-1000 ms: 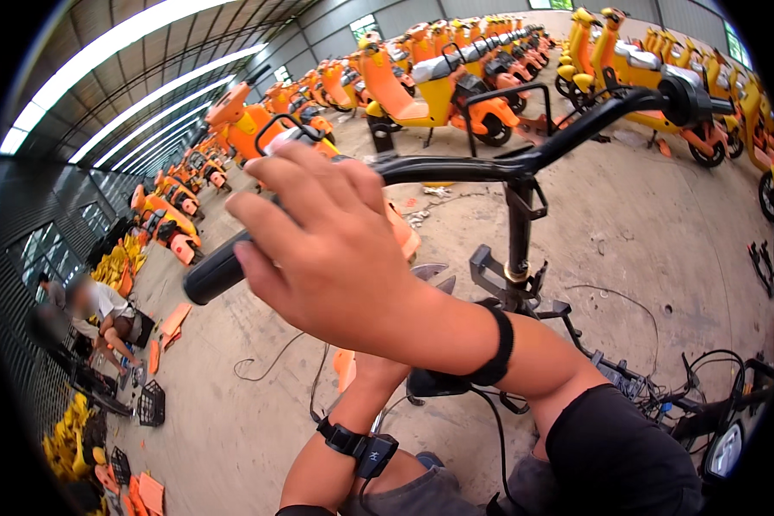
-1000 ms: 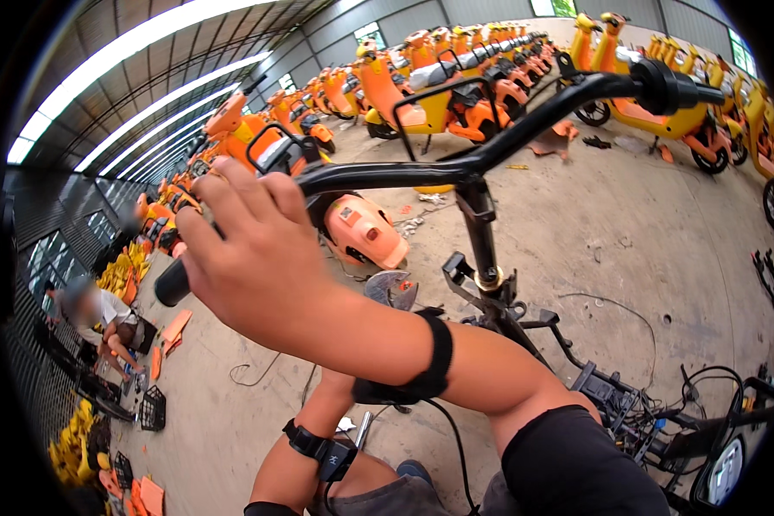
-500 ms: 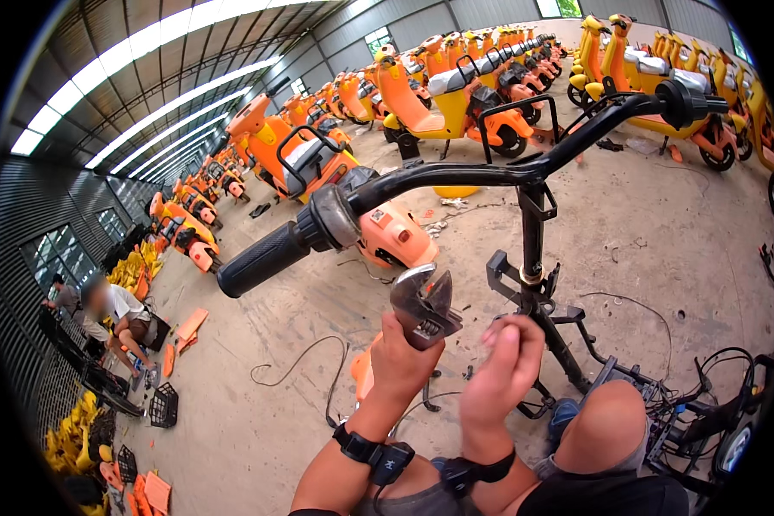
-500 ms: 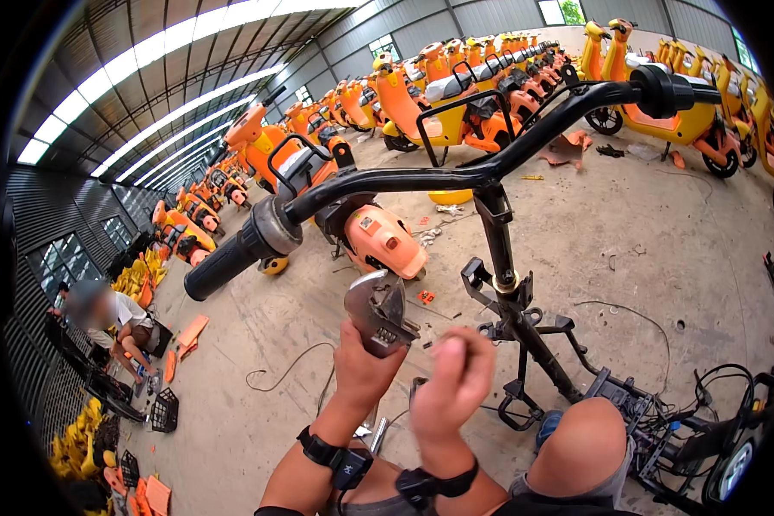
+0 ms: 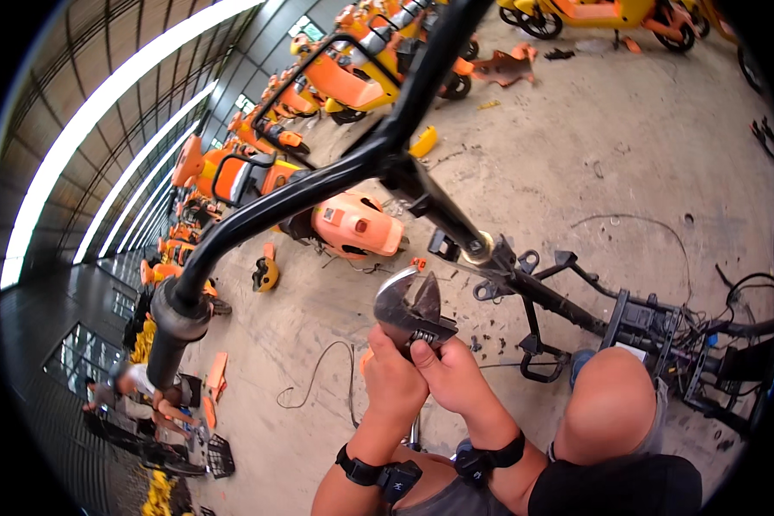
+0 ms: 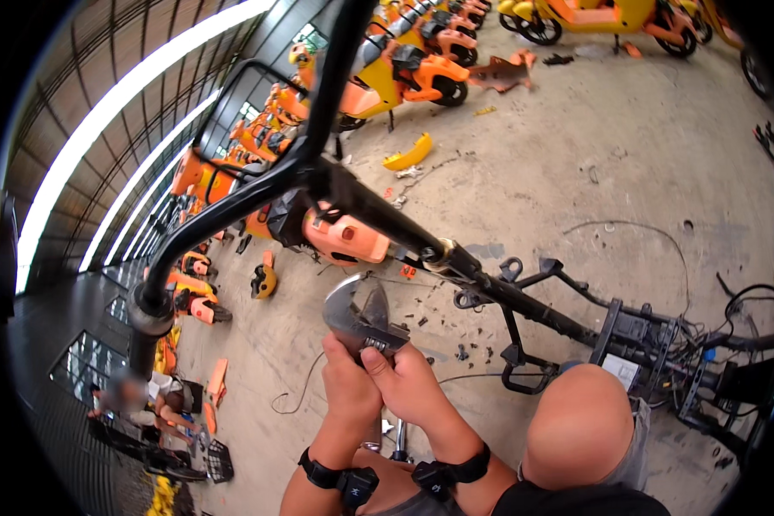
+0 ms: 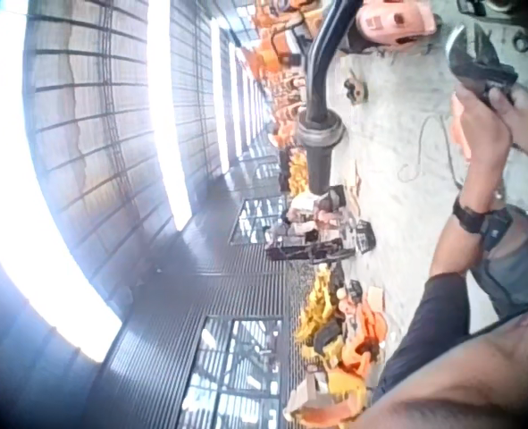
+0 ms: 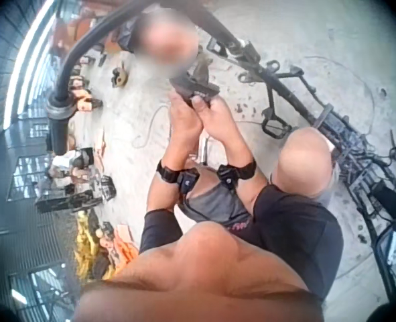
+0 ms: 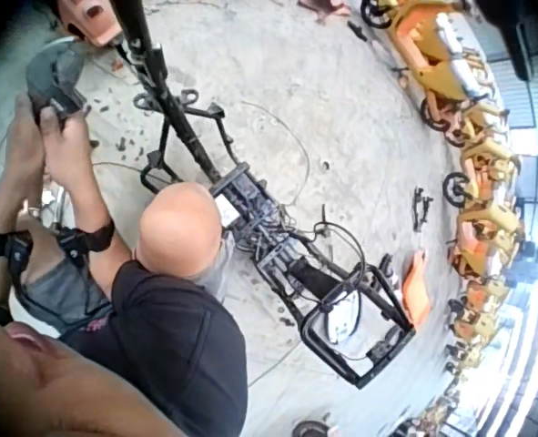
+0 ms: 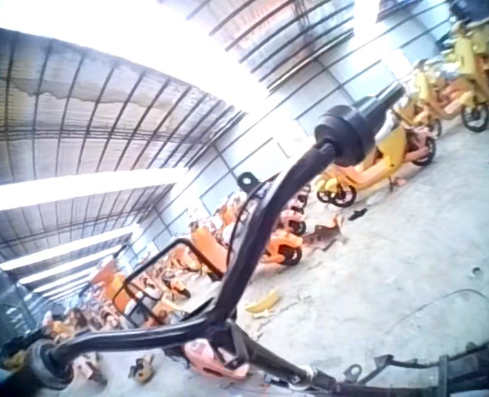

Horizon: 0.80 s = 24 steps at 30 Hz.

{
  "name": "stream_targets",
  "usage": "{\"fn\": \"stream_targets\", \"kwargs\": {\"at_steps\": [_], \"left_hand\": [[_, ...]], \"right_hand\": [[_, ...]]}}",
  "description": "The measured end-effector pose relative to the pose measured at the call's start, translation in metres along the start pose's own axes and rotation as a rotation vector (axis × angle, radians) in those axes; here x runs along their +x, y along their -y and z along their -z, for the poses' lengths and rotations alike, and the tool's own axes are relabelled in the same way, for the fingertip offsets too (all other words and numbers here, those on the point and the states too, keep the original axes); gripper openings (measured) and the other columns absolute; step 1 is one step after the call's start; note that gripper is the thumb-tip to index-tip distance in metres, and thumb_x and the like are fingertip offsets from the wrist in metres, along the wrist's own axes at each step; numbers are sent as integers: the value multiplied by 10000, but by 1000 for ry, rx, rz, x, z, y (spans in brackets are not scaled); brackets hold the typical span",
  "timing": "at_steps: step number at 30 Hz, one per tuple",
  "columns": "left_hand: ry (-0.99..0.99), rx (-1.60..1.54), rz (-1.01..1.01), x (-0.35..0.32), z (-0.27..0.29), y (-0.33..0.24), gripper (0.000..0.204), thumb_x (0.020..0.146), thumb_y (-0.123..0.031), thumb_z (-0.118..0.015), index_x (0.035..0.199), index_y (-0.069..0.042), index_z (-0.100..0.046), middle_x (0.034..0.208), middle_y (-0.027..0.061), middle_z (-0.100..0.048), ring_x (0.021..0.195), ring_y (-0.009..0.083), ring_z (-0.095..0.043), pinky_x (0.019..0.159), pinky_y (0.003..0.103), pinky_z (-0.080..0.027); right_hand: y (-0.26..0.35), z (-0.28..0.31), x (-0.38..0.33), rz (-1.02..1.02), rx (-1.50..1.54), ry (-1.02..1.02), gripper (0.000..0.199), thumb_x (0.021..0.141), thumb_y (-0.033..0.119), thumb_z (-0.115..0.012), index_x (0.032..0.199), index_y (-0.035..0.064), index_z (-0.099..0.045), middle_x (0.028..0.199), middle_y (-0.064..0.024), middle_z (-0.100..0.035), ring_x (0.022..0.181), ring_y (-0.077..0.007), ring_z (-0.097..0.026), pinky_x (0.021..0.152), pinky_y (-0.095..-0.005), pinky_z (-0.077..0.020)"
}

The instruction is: The person assembles parts of a scooter frame, using an adjustable wrench to tighten components on the steering column and handling plastic housing pieces to fit them onto the frame.

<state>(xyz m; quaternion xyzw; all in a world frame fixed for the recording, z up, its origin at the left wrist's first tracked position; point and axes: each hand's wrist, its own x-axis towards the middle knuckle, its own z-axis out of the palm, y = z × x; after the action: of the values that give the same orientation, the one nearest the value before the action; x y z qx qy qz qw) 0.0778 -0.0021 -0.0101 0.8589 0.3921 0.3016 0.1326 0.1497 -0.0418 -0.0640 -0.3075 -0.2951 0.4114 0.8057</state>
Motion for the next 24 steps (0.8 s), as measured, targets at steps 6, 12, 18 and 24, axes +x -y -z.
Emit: {"fn": "stream_targets", "kwargs": {"at_steps": [6,12,18,24], "left_hand": [[204,57,165,1,-2,-11,468,889,-209,-634,1193,15,-357,1056,171,-620,945,249,-632,817,348,-494],[330,-101,-35,1,-5,-3,595,864,-138,-669,1256,37,-257,1002,231,-648,915,337,-672,756,379,-519],[545,-290,57,1,6,13,960,812,-37,-723,1458,-39,-13,1116,177,-572,951,247,-628,812,347,-513],[734,-519,9,0,-6,67,794,891,-378,-648,1426,-37,-171,1099,107,-534,905,181,-586,797,319,-507]], "right_hand": [[-3,12,0,59,-36,-28,453,955,414,-549,1079,-18,-603,1013,-103,-642,912,-168,-588,798,-302,-473],[-21,18,3,28,342,-50,579,936,489,-513,1188,-33,-524,1055,-88,-630,920,-121,-582,825,-272,-481],[-14,23,8,44,446,-79,570,936,488,-504,1178,-28,-514,987,-93,-642,841,-148,-633,739,-280,-530],[-20,27,11,-1,528,-18,573,928,526,-487,1126,-9,-534,827,-68,-634,732,-115,-617,630,-248,-518]]}}
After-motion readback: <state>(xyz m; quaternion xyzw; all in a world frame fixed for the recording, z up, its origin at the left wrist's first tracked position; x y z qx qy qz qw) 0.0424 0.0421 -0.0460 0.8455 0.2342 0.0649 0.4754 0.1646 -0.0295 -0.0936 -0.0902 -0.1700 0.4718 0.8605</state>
